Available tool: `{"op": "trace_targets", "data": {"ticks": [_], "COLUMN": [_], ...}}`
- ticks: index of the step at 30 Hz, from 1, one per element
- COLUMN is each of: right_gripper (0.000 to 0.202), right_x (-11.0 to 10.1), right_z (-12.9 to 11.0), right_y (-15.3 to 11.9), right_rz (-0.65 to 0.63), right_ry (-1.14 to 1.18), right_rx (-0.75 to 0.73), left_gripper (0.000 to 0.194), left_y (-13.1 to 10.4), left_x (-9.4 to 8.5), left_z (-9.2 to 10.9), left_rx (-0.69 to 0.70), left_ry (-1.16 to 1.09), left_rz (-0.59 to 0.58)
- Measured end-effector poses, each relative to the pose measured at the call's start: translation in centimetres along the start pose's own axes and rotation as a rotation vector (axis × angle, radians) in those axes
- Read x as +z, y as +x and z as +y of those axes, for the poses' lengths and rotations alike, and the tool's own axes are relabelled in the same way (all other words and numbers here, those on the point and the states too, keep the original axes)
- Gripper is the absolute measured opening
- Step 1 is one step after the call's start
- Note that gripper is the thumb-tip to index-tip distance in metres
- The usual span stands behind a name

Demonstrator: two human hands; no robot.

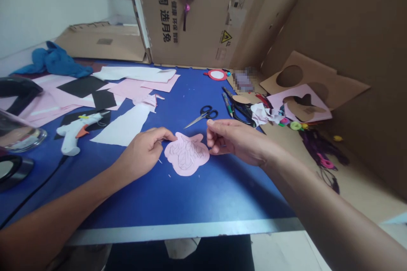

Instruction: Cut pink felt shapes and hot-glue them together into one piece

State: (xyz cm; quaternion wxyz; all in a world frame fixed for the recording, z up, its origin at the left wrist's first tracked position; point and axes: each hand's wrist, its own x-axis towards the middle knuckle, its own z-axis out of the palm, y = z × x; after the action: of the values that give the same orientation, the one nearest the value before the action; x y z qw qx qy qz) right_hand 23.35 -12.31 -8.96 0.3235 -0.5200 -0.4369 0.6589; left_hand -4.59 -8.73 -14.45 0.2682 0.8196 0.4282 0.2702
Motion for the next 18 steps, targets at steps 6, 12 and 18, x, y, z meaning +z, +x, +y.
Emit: {"op": "trace_targets", "data": {"ticks": [6,12,18], "right_gripper": [0.054,0.053,0.055], "right_x": [0.07,0.05,0.02], "right_z": [0.05,0.10,-0.01], "right_y": [0.03,0.30,0.54], "right_rz": [0.006,0.007,0.022], "right_ry": [-0.012,-0.014,-0.069], "right_rx": [-0.004,-0.014,-0.024], "left_gripper": [0.051,0.049,0.047], "left_y": [0.09,0.02,0.01], "left_x": [-0.04,-0.07,-0.09], "left_z": [0.14,-0.06,-0.06], "left_rx": [-0.024,-0.017,-0.010], "left_ry": [0.008,-0.018,-0.008], "left_rz": [-0.013,-0.008,-0.005]}}
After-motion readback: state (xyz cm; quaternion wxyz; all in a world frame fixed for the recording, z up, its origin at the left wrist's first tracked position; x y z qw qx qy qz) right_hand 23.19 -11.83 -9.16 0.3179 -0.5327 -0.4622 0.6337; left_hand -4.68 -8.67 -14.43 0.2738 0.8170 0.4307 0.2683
